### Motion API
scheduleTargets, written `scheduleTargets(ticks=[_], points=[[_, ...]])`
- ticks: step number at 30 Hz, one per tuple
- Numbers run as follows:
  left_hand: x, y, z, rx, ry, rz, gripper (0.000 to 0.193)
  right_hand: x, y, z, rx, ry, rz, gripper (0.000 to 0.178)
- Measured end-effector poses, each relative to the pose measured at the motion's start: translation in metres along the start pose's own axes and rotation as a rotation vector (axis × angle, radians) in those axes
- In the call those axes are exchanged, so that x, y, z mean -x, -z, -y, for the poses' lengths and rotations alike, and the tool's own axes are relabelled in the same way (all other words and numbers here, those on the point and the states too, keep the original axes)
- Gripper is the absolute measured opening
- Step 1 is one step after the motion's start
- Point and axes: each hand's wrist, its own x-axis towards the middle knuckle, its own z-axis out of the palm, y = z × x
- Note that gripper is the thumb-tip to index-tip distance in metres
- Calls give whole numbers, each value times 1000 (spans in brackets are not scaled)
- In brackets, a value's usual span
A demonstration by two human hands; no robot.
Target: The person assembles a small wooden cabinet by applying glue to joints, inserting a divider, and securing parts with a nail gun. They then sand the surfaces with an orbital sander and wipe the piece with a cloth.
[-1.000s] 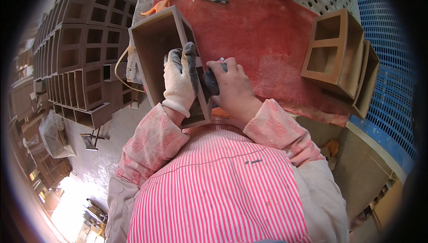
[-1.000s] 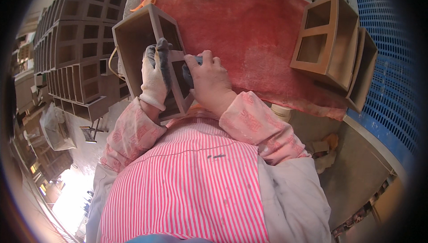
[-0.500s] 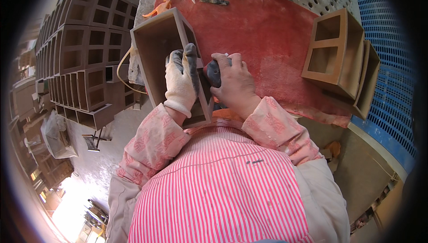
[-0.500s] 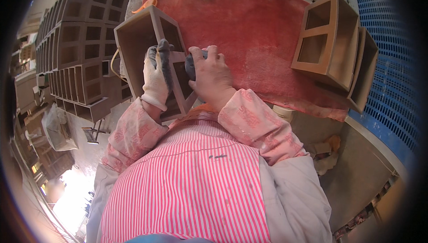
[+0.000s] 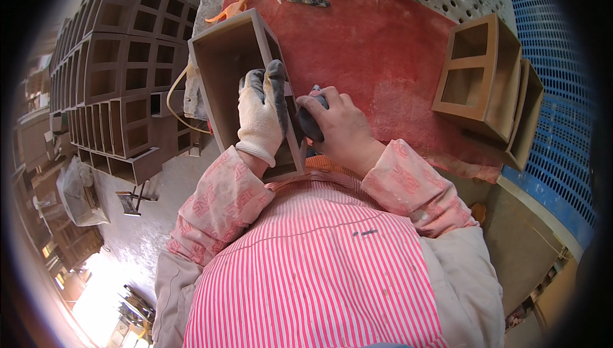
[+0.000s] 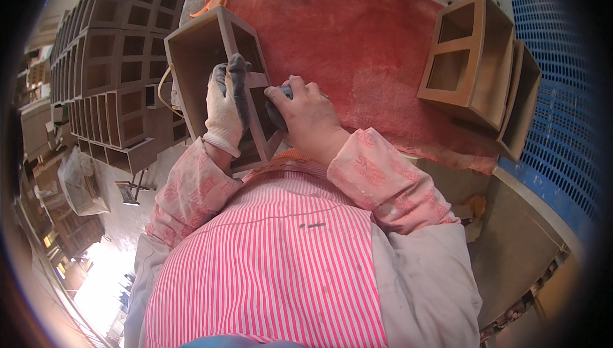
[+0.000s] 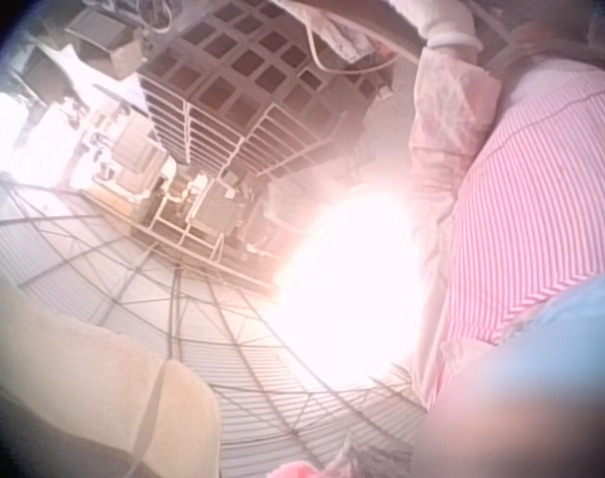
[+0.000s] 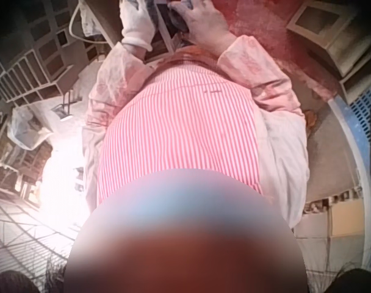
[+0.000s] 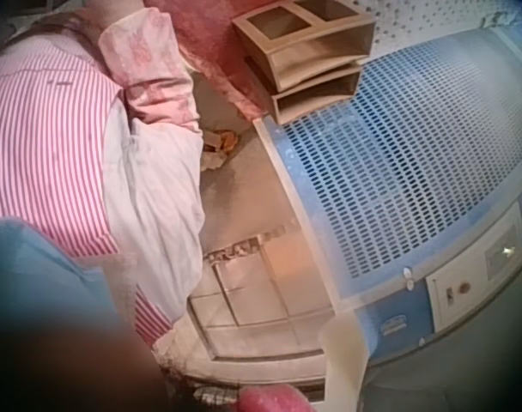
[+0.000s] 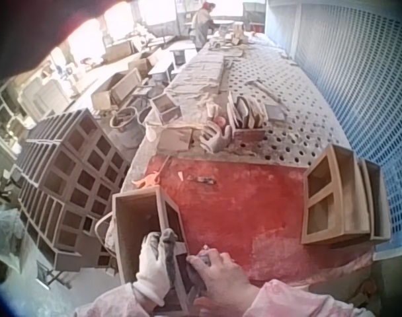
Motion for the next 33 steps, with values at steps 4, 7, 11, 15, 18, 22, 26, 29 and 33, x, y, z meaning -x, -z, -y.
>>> scheduleTargets(ticks=[4, 7, 11, 15, 18, 22, 26, 29, 33], points=[[1, -1, 4, 111, 73, 21, 43, 4, 5, -8, -5, 74, 15, 75], [0, -1, 5, 105, 56, 3, 43, 0, 10, -14, -6, 0, -10, 77], [2, 1, 2, 88, 27, 11, 42, -16, 19, -30, -41, -89, -120, 81], [4, 0, -3, 54, -22, -5, 38, -39, 28, -45, -75, -65, -216, 73], [4, 0, -4, 88, 36, 3, 37, -58, 32, -51, -79, -16, -225, 73], [3, 1, -3, 40, 0, 24, 36, -74, 33, -52, -66, 43, -151, 75], [5, 2, -1, 65, 11, 50, 38, -88, 30, -50, -16, 82, -61, 76], [6, 0, -1, 89, 7, 38, 32, -95, 28, -50, 23, 139, -49, 74], [5, -2, 0, 117, -2, 26, 29, -107, 25, -47, 63, 172, -65, 71]])
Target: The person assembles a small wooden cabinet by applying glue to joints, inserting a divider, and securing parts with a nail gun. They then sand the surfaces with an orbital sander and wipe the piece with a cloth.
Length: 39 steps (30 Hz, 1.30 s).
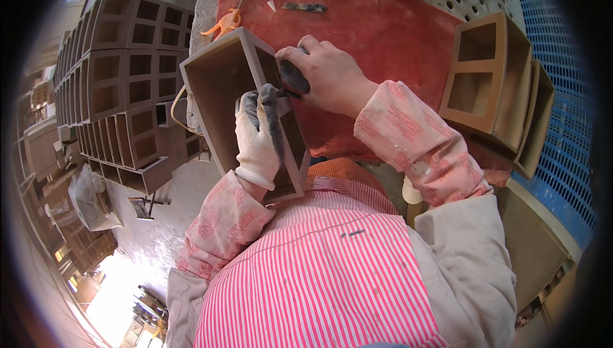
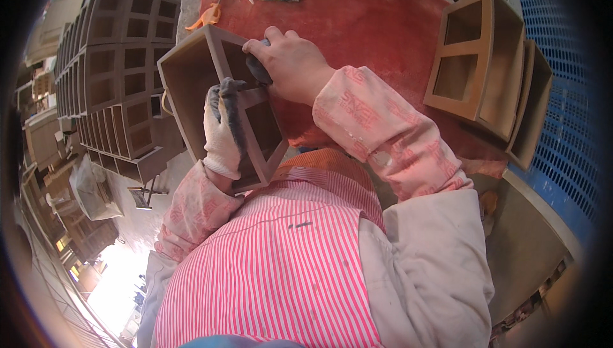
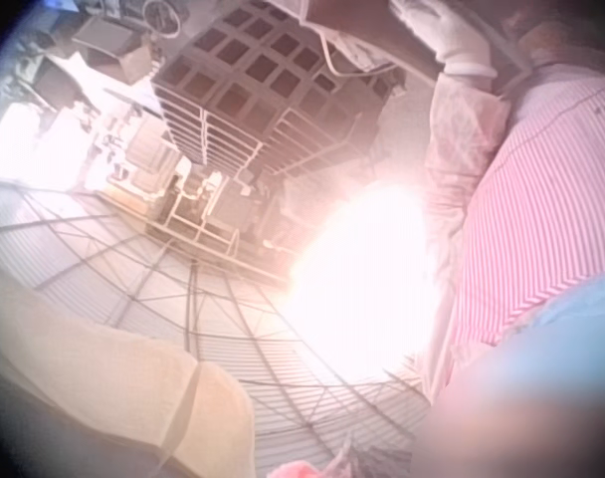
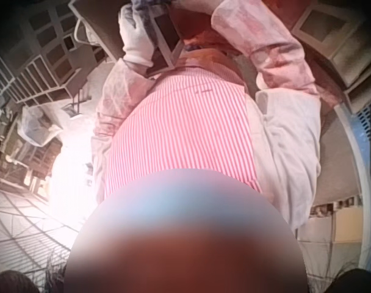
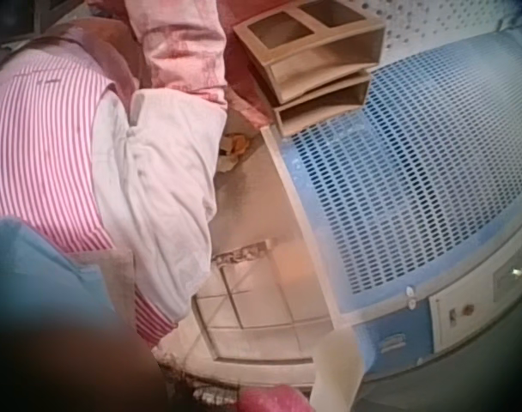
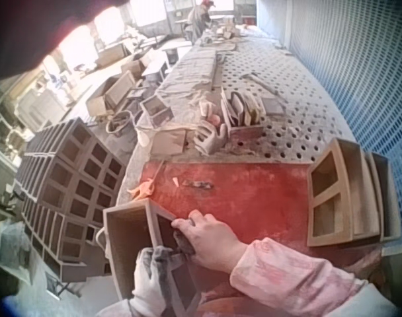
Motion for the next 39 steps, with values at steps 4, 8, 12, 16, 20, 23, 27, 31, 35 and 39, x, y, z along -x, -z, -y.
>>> scheduleTargets(ticks=[4, 8, 12, 16, 20, 23, 27, 31, 35, 39], points=[[-2, 2, 3, -36, -26, 11, 30, -12, -6, 6, 10, -21, -22, 71], [-3, 5, 6, -107, -10, 9, 32, -10, -5, 8, 36, 4, 23, 68], [-3, 2, 6, -101, -61, -13, 36, -9, -3, 6, 50, 41, 6, 64], [-5, 3, -1, -111, -2, -11, 36, -13, -7, 6, 95, -9, -40, 67], [-2, 17, -14, -302, -29, 75, 27, 7, 2, -4, 73, -104, -198, 67], [4, 29, -27, 16, 175, 303, 30, 42, 23, -17, -91, -194, -322, 67], [3, 68, -55, 161, 392, 272, 28, 93, 58, -26, -286, -325, -424, 68], [9, 106, -69, 213, 325, 190, 29, 136, 93, -24, -313, -400, -473, 71], [5, 103, -39, 332, 326, 242, 40, 161, 122, -15, -296, -407, -493, 75], [-17, 84, 8, 336, 401, 353, 48, 170, 140, 3, -194, -359, -458, 74]])
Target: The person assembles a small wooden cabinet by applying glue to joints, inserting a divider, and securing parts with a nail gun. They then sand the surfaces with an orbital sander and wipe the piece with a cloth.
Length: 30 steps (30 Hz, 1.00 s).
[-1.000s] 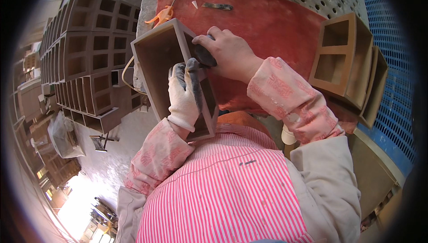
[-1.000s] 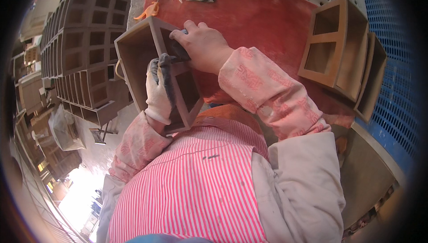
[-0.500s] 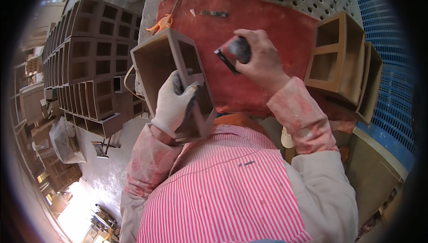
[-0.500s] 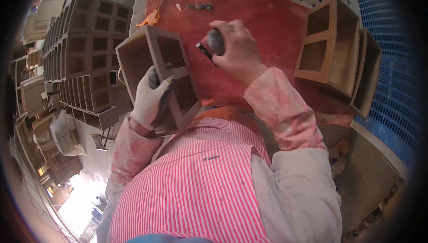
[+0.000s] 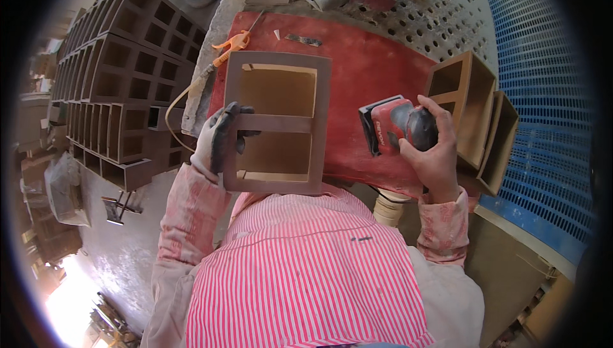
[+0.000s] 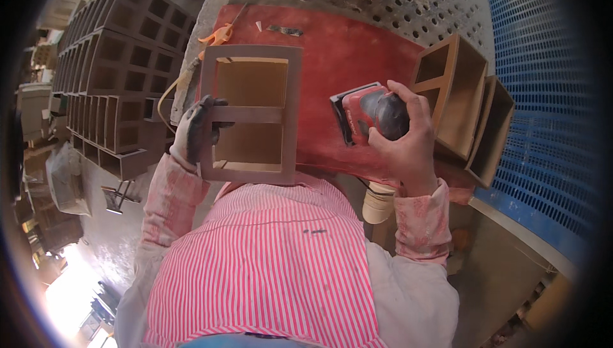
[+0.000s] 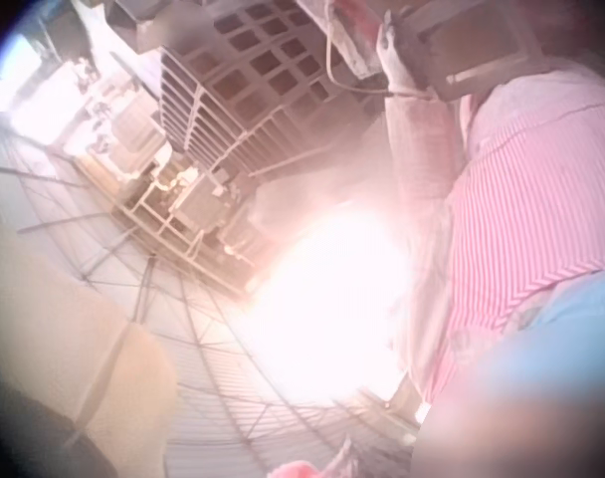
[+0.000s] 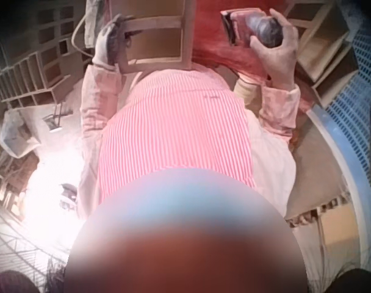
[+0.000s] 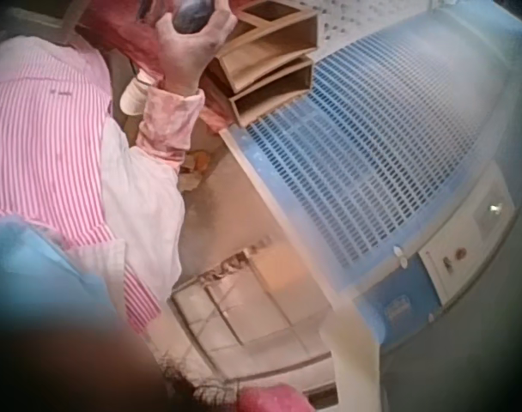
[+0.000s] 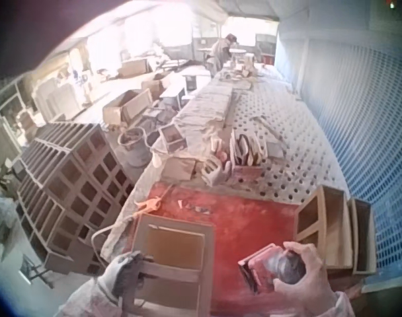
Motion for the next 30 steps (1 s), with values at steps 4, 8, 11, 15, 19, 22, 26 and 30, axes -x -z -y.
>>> scheduleTargets(ticks=[4, 8, 11, 15, 19, 22, 26, 30], points=[[-33, 7, 25, -5, 45, 21, 52, 9, -3, 23, 105, 86, 58, 72], [-46, 19, 33, -8, 40, 27, 46, 16, -23, 49, 119, 110, 154, 73], [-46, 21, 40, -72, -101, -51, 50, 16, -40, 67, 166, 119, 207, 78], [-26, 15, 58, -480, -375, -202, 73, 11, -58, 84, 236, 118, 261, 77], [-11, 9, 72, -620, -445, -200, 92, -8, -84, 92, 361, 181, 284, 79], [-9, 10, 73, -617, -449, -182, 92, -32, -97, 90, 395, 189, 217, 79], [-11, 10, 72, -594, -462, -165, 90, -36, -92, 97, 431, 135, 342, 77], [-11, 9, 72, -589, -416, -147, 91, -39, -97, 97, 453, 165, 290, 77]])
